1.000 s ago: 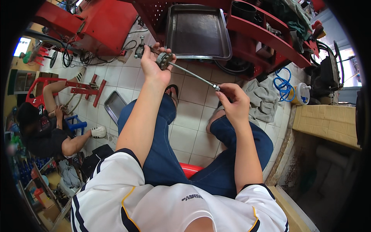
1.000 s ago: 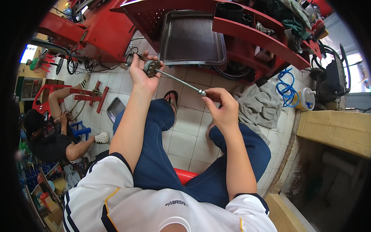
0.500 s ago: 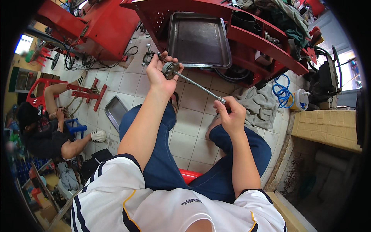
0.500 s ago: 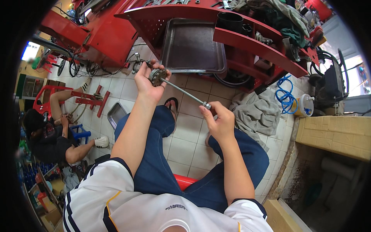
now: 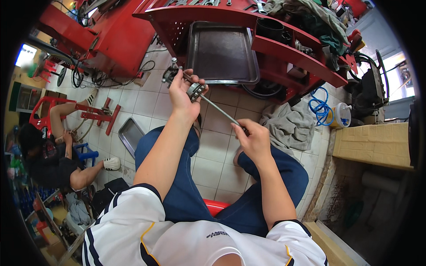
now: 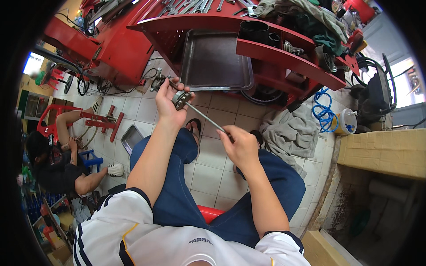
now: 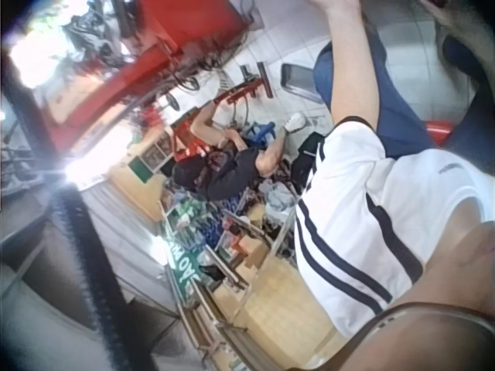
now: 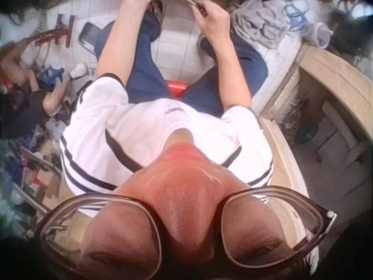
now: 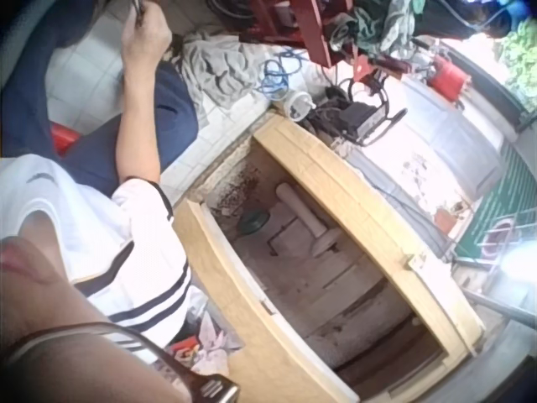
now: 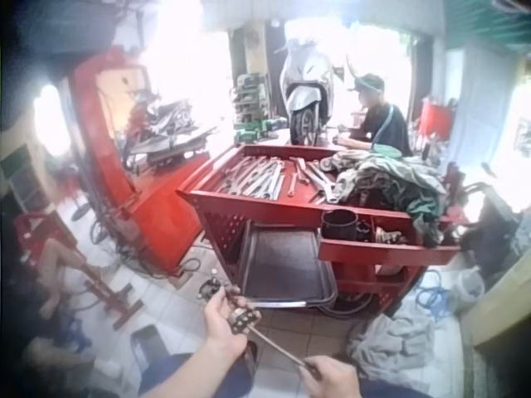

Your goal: The person sits on the floor in a workshop and assembles a mechanical component. They insert a long metal rod into a cylindrical housing, attach a small metal piece to the rod, and then fit a larger circular gear-like part onto the assembly. The person manipulates the parts with their hands to align and secure them.

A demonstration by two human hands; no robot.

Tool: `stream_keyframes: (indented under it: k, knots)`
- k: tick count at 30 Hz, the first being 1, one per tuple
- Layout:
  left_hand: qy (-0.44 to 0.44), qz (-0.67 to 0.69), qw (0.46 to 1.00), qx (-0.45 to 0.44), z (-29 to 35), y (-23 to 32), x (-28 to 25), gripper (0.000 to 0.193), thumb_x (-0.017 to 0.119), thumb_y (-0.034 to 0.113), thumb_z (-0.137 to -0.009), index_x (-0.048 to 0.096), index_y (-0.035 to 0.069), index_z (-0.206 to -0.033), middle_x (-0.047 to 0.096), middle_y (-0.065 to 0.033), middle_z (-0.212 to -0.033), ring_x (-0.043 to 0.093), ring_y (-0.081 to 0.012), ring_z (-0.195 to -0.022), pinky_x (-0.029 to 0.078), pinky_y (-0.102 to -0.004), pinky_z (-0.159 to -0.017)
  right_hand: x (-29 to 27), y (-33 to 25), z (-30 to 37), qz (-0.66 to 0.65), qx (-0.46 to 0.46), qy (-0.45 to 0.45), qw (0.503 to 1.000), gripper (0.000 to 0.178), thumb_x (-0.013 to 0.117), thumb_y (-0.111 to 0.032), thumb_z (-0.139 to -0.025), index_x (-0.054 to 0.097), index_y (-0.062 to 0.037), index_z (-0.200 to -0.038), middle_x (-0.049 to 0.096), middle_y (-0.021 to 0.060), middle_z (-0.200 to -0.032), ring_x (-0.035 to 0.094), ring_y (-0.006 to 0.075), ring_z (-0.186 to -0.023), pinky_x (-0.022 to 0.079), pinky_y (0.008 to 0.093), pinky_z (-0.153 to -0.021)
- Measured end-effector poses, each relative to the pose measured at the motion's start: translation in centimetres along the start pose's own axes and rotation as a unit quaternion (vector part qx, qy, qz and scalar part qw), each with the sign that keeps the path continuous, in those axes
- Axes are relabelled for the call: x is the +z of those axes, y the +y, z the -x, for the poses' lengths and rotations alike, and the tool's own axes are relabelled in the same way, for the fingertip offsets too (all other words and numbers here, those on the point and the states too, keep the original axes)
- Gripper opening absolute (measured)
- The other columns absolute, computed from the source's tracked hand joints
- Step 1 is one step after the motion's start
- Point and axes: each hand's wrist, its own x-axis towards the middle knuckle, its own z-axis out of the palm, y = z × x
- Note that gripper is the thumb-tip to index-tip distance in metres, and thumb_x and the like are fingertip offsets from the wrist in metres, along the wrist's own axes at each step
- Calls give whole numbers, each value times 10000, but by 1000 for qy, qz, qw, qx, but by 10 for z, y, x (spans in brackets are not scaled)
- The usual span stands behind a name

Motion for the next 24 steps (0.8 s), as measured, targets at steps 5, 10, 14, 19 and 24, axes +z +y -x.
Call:
stream_keyframes:
  k: [5,10,14,19,24]
  knots:
    - [-86,-80,993,-14,1,-7,0,319,473,374,-1043,574,72,-1069,575,-43,-731,624,-205,-728,524,-392,-711,7,-7,2,-60,86,-75,992,315,653,-282,-976,735,20,-1014,728,131,-973,706,199,-795,557,327,-677]
    - [-193,-149,970,10,15,-24,8,321,495,350,-1049,563,38,-1081,585,-76,-727,641,-214,-696,527,-358,-696,31,-8,5,-88,-24,90,992,376,821,-162,-829,695,-19,-1153,645,96,-932,665,237,-845,552,345,-727]
    - [-266,-121,955,48,23,-39,3,274,563,301,-1032,548,43,-1125,592,-95,-745,638,-223,-711,524,-349,-709,34,-21,1,-15,-73,181,981,322,815,-77,-812,658,-14,-1087,636,91,-928,654,230,-809,529,326,-697]
    - [-334,-169,920,113,28,-47,5,612,668,535,-907,497,60,-1254,610,-91,-782,649,-198,-762,538,-334,-724,42,-5,6,-83,21,140,986,234,781,-66,-850,665,-1,-1043,684,98,-879,682,227,-812,543,325,-749]
    - [-367,-186,908,83,33,-42,4,1019,614,823,-701,445,41,-1333,637,-94,-848,659,-182,-810,545,-311,-735,37,4,5,-337,147,-2,930,168,716,-30,-899,680,30,-1052,716,88,-855,709,212,-887,555,312,-837]
